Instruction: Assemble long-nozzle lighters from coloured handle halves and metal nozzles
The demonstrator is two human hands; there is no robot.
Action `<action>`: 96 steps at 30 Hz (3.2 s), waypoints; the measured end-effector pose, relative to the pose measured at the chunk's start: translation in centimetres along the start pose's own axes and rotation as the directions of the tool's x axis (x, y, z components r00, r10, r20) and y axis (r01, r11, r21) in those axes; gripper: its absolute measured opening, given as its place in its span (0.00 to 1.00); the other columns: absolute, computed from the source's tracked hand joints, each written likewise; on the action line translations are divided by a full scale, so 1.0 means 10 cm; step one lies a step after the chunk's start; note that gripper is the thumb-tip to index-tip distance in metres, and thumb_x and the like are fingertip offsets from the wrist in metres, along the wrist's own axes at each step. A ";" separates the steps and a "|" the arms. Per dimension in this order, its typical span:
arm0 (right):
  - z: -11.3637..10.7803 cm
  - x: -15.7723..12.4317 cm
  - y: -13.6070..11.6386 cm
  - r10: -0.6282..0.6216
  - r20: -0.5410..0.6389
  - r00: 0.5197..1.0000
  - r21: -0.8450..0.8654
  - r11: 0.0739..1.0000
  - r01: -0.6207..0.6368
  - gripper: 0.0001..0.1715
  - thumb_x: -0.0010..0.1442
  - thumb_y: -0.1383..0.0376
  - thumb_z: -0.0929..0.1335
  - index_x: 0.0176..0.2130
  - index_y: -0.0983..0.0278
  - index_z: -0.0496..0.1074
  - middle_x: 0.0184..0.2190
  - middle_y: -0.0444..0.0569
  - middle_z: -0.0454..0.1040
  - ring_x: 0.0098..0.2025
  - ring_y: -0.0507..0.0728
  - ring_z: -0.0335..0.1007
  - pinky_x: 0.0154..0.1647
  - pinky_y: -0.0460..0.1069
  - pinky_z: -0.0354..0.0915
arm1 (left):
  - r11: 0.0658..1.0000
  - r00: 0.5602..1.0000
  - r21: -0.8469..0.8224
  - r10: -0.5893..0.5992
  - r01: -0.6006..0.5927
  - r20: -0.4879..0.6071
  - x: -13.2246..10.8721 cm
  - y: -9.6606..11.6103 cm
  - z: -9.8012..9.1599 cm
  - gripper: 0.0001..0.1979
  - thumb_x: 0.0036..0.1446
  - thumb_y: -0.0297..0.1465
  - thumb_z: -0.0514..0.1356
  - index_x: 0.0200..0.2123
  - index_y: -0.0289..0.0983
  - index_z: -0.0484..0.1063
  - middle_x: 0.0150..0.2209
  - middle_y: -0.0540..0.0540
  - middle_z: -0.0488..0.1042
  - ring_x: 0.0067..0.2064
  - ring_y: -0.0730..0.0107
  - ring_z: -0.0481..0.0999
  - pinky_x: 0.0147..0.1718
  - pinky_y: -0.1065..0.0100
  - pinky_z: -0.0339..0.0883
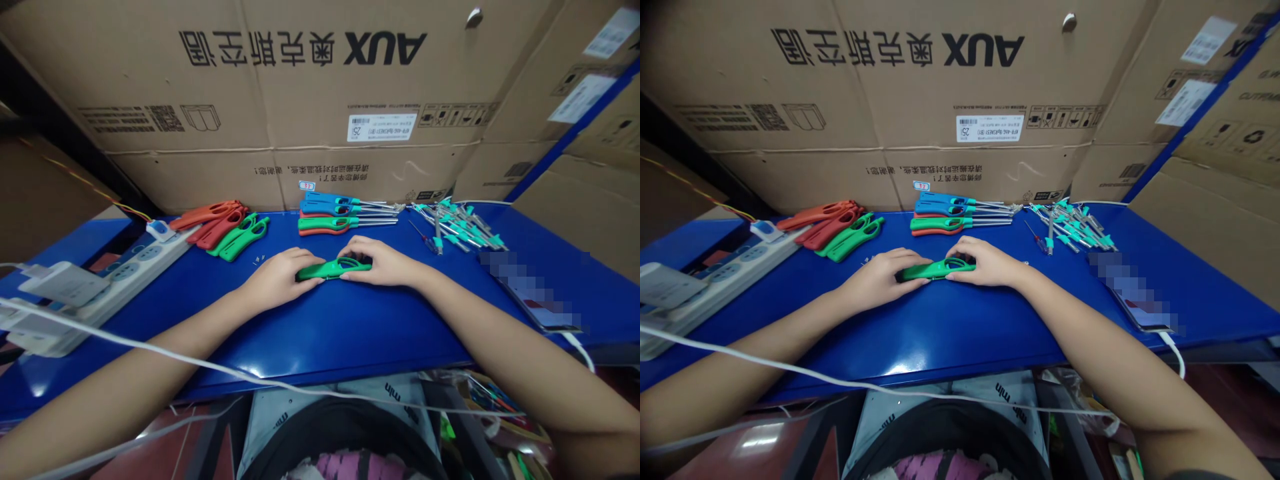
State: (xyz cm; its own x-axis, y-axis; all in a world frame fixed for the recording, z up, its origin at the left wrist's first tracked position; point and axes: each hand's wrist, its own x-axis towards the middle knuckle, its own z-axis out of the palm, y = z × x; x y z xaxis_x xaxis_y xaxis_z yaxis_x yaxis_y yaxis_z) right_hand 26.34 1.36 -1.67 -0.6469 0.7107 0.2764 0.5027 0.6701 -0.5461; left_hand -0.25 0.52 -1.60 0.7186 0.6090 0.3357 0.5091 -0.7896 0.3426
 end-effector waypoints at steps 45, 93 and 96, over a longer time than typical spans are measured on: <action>-0.02 -0.01 -0.05 -0.110 -0.039 0.993 -0.222 0.970 0.098 0.12 0.64 0.56 0.70 0.39 0.64 0.74 0.36 0.51 0.77 0.37 0.57 0.73 0.38 0.49 0.65 | 0.932 0.998 0.358 0.057 -0.063 0.025 0.01 0.04 -0.15 0.18 0.70 0.41 0.51 0.39 0.37 0.75 0.35 0.45 0.77 0.39 0.64 0.75 0.36 0.67 0.63; 0.03 0.02 -0.17 -0.170 -0.159 0.972 -0.417 0.904 0.090 0.21 0.64 0.64 0.68 0.57 0.59 0.68 0.57 0.54 0.70 0.59 0.64 0.62 0.58 0.61 0.58 | 0.759 0.791 -0.274 -0.612 0.590 0.008 0.09 0.10 -0.27 0.26 0.55 0.54 0.59 0.21 0.36 0.73 0.16 0.50 0.69 0.19 0.73 0.65 0.23 0.71 0.56; -0.01 0.01 -0.09 -0.028 -0.226 0.974 -0.509 0.856 -0.094 0.30 0.63 0.65 0.68 0.62 0.61 0.63 0.61 0.58 0.65 0.62 0.68 0.59 0.59 0.63 0.58 | 0.755 0.777 -0.238 -0.629 0.611 -0.001 0.10 0.05 -0.31 0.26 0.54 0.54 0.59 0.25 0.35 0.76 0.16 0.51 0.69 0.18 0.73 0.63 0.21 0.71 0.56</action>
State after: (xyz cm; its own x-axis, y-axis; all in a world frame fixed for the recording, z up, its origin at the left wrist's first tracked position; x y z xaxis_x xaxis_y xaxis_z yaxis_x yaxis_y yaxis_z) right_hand 25.91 0.86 -1.06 -0.5145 0.7220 0.4626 0.7827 0.6158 -0.0907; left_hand -0.79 0.97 1.63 0.2378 0.9702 0.0460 0.7104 -0.2061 0.6729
